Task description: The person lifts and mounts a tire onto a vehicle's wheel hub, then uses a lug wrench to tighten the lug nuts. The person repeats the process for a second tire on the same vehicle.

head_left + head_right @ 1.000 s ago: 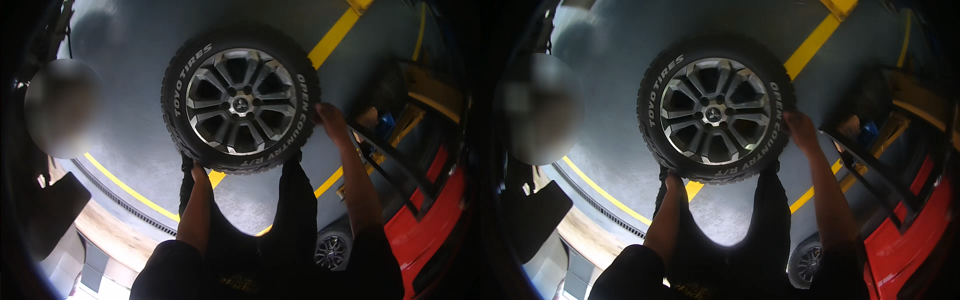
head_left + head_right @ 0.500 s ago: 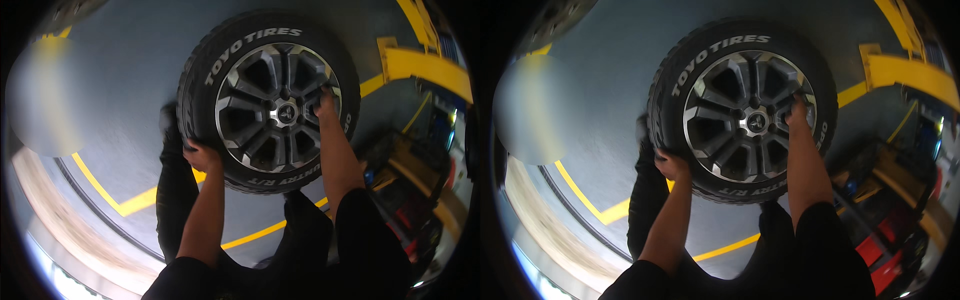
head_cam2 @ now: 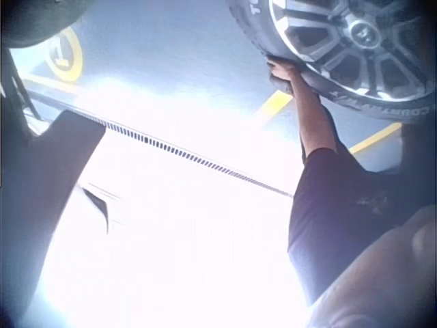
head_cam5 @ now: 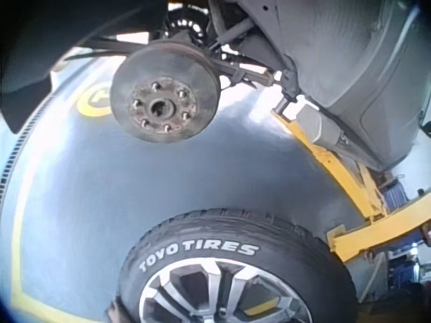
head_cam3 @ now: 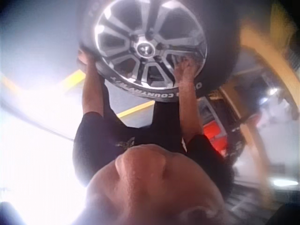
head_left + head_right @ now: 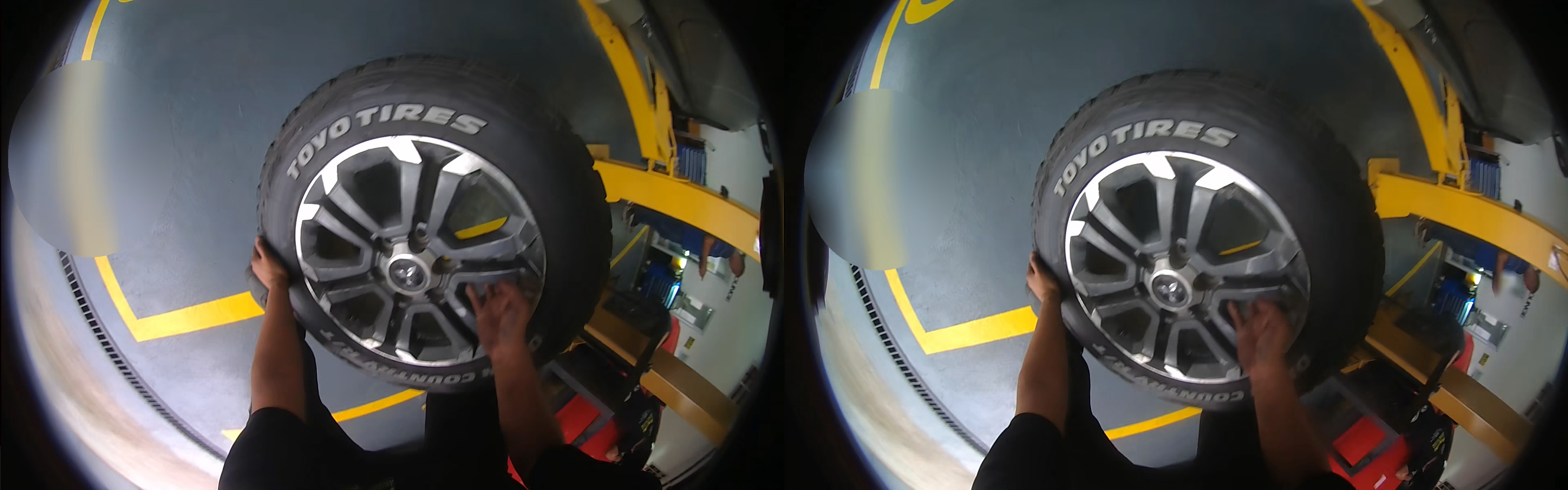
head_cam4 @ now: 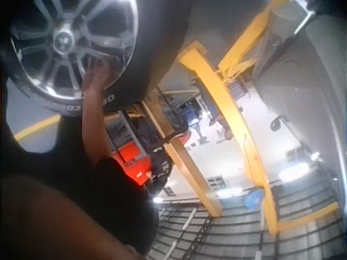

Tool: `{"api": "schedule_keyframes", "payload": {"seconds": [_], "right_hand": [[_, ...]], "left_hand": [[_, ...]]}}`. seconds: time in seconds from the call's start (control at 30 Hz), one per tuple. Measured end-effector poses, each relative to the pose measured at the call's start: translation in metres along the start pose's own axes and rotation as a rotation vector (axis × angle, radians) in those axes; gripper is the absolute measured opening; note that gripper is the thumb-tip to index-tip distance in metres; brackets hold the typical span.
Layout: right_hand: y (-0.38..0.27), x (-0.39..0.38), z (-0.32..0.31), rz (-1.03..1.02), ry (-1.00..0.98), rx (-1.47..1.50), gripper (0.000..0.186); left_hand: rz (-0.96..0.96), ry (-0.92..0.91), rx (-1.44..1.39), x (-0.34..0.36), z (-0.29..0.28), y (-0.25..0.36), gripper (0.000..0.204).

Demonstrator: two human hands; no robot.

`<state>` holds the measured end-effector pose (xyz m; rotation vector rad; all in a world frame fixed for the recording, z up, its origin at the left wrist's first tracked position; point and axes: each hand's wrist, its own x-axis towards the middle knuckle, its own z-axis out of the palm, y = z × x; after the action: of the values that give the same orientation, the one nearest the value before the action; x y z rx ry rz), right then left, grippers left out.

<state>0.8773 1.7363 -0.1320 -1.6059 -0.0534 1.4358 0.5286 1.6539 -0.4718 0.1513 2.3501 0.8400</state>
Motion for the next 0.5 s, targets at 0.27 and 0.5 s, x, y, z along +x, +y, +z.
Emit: {"api": "schedule_keyframes", "payload": {"seconds": [0.27, 0.5], "right_hand": [[-0.010, -0.046, 0.039, -0.072, -0.182, -0.217, 0.033], [-0.013, -0.069, 0.108, -0.210, -0.361, -0.791, 0.047]], "left_hand": [[-0.174, -0.061, -0.055, -0.026, 0.041, -0.044, 0.072], [-0.149, 0.033, -0.221, -0.104, 0.069, -0.045, 0.066]]}}
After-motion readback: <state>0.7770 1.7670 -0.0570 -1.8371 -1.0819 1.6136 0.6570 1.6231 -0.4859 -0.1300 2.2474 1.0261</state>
